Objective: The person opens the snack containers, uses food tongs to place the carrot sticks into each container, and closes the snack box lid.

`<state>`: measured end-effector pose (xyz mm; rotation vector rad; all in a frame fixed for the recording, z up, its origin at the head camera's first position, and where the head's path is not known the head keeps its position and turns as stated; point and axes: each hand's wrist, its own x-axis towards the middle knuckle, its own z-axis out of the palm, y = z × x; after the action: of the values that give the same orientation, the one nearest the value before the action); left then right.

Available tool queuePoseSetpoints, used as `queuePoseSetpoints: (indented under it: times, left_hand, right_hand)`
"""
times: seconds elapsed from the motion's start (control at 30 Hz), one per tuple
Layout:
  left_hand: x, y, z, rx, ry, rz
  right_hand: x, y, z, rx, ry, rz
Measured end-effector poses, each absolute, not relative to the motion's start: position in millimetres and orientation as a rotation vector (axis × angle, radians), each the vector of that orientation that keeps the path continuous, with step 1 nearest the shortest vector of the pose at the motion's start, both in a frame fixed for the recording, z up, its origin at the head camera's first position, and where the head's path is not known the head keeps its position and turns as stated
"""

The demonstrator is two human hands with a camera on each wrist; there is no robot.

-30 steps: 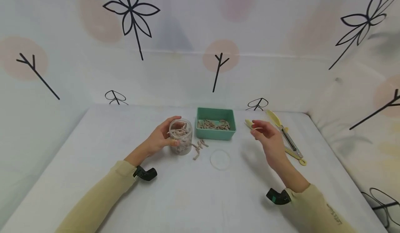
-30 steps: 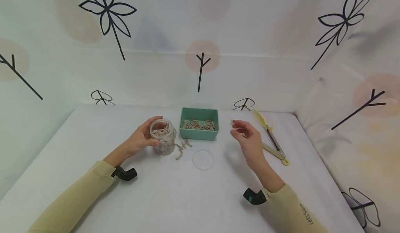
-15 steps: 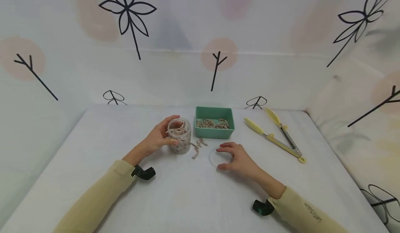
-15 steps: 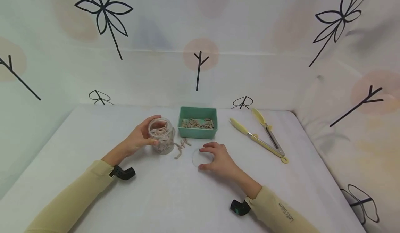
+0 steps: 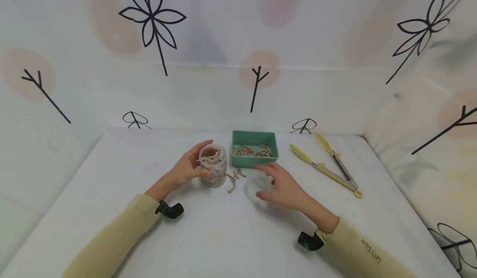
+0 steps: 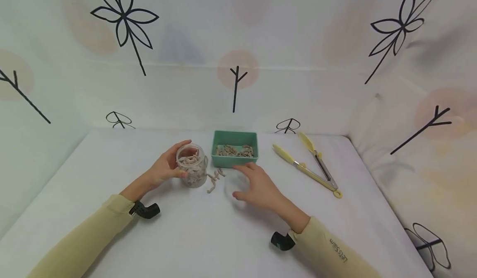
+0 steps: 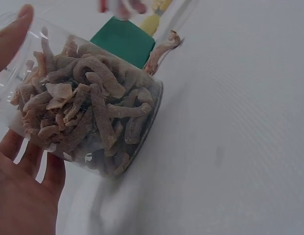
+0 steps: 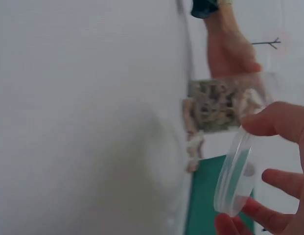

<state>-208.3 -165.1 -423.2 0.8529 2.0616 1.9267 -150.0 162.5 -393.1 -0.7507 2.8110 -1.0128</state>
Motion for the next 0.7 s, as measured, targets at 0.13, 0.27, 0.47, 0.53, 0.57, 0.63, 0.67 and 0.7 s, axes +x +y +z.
queuePoseSetpoints:
  times: [0.13,0.27,0.47,0.53,0.57,0.63,0.67,0.7]
  left_hand:
    - [-208.6,-163.1,-424.3,0.856,2.108,1.904]
    - [-207.5,-161.0,-425.2,0.857,2.164,1.895]
    - [-203.2,-154.3,-421.2,0.868,2.261,1.864]
    - [-201.5,-150.6,-419.4,0.853,2.296,1.835]
    - [-200.6,-148.8,-418.6,0.841,2.309,1.822]
    - [-197.9,-145.3,-416.0,0.818,2.321,1.810]
    - [-196.6,-143.5,-414.8,0.805,2.330,1.800]
    - [-195.3,-141.6,-413.9,0.794,2.335,1.792]
  right_hand:
    - [-158.1,158.9,-370.3,-0.840,2.769,-1.106]
    - [-167.1,149.9,-348.8,-0.930,2.734,-1.180]
    - [-183.7,132.0,-327.4,-1.094,2.681,-1.145]
    - [-187.1,125.7,-322.5,-1.154,2.663,-1.075]
    - [-188.4,122.7,-320.4,-1.185,2.656,-1.035]
    - [-190.5,117.2,-316.8,-1.236,2.644,-0.971]
    - [-191.3,114.9,-315.6,-1.252,2.636,-0.944]
    - [-191.9,113.0,-314.5,-1.264,2.624,-0.924]
